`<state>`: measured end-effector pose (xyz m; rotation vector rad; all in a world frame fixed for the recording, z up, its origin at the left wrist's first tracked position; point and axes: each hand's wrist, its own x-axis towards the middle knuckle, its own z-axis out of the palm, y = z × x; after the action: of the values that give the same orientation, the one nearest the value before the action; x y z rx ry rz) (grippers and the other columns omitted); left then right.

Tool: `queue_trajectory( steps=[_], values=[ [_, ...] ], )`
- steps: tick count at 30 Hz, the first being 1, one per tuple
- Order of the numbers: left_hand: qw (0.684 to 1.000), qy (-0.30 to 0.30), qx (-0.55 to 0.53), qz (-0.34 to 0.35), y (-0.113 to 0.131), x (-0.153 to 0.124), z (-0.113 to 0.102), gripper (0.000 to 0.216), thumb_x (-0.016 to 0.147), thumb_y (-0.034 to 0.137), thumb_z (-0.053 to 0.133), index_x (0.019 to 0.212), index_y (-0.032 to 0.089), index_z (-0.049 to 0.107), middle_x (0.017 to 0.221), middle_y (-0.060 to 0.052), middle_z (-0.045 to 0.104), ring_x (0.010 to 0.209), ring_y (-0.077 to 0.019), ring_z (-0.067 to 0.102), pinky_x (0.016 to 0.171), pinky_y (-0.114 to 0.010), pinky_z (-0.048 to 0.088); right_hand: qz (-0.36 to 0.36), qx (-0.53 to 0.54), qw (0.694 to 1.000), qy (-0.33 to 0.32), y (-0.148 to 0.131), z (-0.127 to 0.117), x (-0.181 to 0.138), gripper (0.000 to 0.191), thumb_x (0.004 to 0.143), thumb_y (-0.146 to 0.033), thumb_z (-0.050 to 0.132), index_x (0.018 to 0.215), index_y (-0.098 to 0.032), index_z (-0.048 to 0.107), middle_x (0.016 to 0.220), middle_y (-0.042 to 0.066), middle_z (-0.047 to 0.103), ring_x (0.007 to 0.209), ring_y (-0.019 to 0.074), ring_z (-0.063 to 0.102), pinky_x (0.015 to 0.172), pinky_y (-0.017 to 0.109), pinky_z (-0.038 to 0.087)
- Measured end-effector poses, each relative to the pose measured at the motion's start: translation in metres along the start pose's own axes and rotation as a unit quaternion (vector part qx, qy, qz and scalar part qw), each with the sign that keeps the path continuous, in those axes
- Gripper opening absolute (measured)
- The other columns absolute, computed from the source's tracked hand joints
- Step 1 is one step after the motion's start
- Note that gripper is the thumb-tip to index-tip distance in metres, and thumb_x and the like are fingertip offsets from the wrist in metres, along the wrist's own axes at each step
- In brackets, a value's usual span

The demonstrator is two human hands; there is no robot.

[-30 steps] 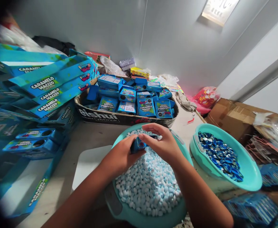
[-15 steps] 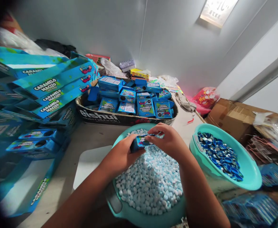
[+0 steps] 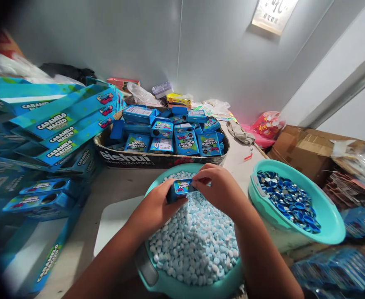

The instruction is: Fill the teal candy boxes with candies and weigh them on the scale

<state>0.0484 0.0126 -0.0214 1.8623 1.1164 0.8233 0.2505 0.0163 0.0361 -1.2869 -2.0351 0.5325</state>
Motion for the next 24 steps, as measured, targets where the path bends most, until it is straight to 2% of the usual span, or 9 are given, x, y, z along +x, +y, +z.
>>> queue_trajectory(
  steps=[4, 6, 12, 15, 17, 19, 21, 23, 24],
  values=[
    [1.0, -0.007, 0.014, -0.009, 0.001, 0.0, -0.001, 0.029, 0.088, 0.036, 0.062, 0.113, 0.022, 0.06, 0.109, -0.004, 0.067, 0.103, -0.0254, 0.061, 0.089, -0.038, 0.048, -0.02, -0.004, 0.999, -0.031, -0.006, 0.003, -0.003, 0.012, 0.088, -0.02, 0.067, 0.083, -0.024, 0.077, 0.088, 0.003, 0.068, 0.076, 0.0188, 0.064, 0.066, 0.03, 0.052],
    [1.0, -0.002, 0.016, -0.007, 0.0, 0.0, 0.0, 0.029, 0.089, 0.037, 0.062, 0.114, 0.023, 0.059, 0.111, -0.004, 0.067, 0.103, -0.0249, 0.062, 0.088, -0.037, 0.048, -0.017, 0.005, 1.0, -0.019, -0.007, 0.004, -0.003, 0.012, 0.088, -0.018, 0.065, 0.086, -0.024, 0.076, 0.09, 0.003, 0.068, 0.078, 0.0187, 0.064, 0.067, 0.03, 0.052],
    [1.0, 0.016, 0.007, -0.016, -0.001, 0.001, 0.001, 0.037, 0.088, 0.041, 0.063, 0.119, 0.02, 0.059, 0.12, -0.008, 0.066, 0.112, -0.0274, 0.06, 0.094, -0.04, 0.047, -0.026, 0.04, 0.995, 0.086, 0.009, 0.006, 0.005, 0.014, 0.086, -0.021, 0.06, 0.093, -0.022, 0.072, 0.1, 0.006, 0.064, 0.09, 0.0207, 0.063, 0.08, 0.034, 0.055],
    [0.998, 0.048, -0.035, -0.029, -0.003, 0.002, 0.002, 0.04, 0.087, 0.042, 0.065, 0.119, 0.02, 0.06, 0.117, -0.008, 0.067, 0.109, -0.0271, 0.062, 0.092, -0.039, 0.048, 0.028, -0.01, 0.99, 0.136, 0.023, 0.013, -0.008, 0.02, 0.091, -0.028, 0.055, 0.103, -0.02, 0.07, 0.105, 0.008, 0.065, 0.099, 0.0237, 0.063, 0.089, 0.041, 0.052],
    [0.995, 0.07, -0.076, -0.013, -0.004, 0.003, 0.003, 0.038, 0.087, 0.041, 0.066, 0.118, 0.022, 0.06, 0.114, -0.006, 0.069, 0.106, -0.0246, 0.064, 0.092, -0.037, 0.048, 0.109, -0.035, 0.989, 0.097, 0.026, 0.021, -0.027, 0.033, 0.096, -0.038, 0.053, 0.117, -0.017, 0.066, 0.118, 0.013, 0.065, 0.112, 0.028, 0.06, 0.1, 0.047, 0.047],
    [0.992, 0.079, -0.095, -0.003, -0.006, 0.004, 0.004, 0.035, 0.087, 0.039, 0.066, 0.116, 0.022, 0.06, 0.111, -0.005, 0.069, 0.104, -0.0232, 0.064, 0.092, -0.036, 0.047, 0.182, -0.053, 0.982, -0.01, 0.018, 0.031, -0.049, 0.057, 0.095, -0.051, 0.057, 0.137, -0.012, 0.054, 0.137, 0.019, 0.055, 0.128, 0.0331, 0.051, 0.108, 0.053, 0.04],
    [0.993, 0.077, -0.084, -0.009, -0.007, 0.004, 0.005, 0.033, 0.086, 0.039, 0.066, 0.113, 0.021, 0.06, 0.108, -0.006, 0.069, 0.102, -0.0238, 0.064, 0.09, -0.037, 0.047, 0.185, -0.083, 0.972, -0.123, 0.003, 0.041, -0.066, 0.083, 0.087, -0.06, 0.07, 0.147, -0.009, 0.044, 0.146, 0.022, 0.046, 0.133, 0.037, 0.044, 0.111, 0.054, 0.036],
    [0.996, 0.07, -0.053, -0.02, -0.008, 0.004, 0.005, 0.032, 0.086, 0.04, 0.066, 0.11, 0.02, 0.06, 0.105, -0.007, 0.069, 0.099, -0.025, 0.064, 0.088, -0.038, 0.047, 0.156, -0.134, 0.963, -0.176, -0.012, 0.05, -0.076, 0.101, 0.073, -0.065, 0.082, 0.147, -0.009, 0.044, 0.146, 0.025, 0.044, 0.132, 0.042, 0.042, 0.11, 0.056, 0.036],
    [0.997, 0.067, -0.036, -0.024, -0.007, 0.004, 0.005, 0.031, 0.086, 0.04, 0.065, 0.109, 0.02, 0.06, 0.104, -0.007, 0.068, 0.098, -0.0254, 0.063, 0.086, -0.038, 0.047, 0.146, -0.154, 0.96, -0.184, -0.017, 0.053, -0.077, 0.102, 0.069, -0.064, 0.085, 0.145, -0.009, 0.047, 0.142, 0.025, 0.047, 0.128, 0.0426, 0.045, 0.107, 0.056, 0.039]
  ],
)
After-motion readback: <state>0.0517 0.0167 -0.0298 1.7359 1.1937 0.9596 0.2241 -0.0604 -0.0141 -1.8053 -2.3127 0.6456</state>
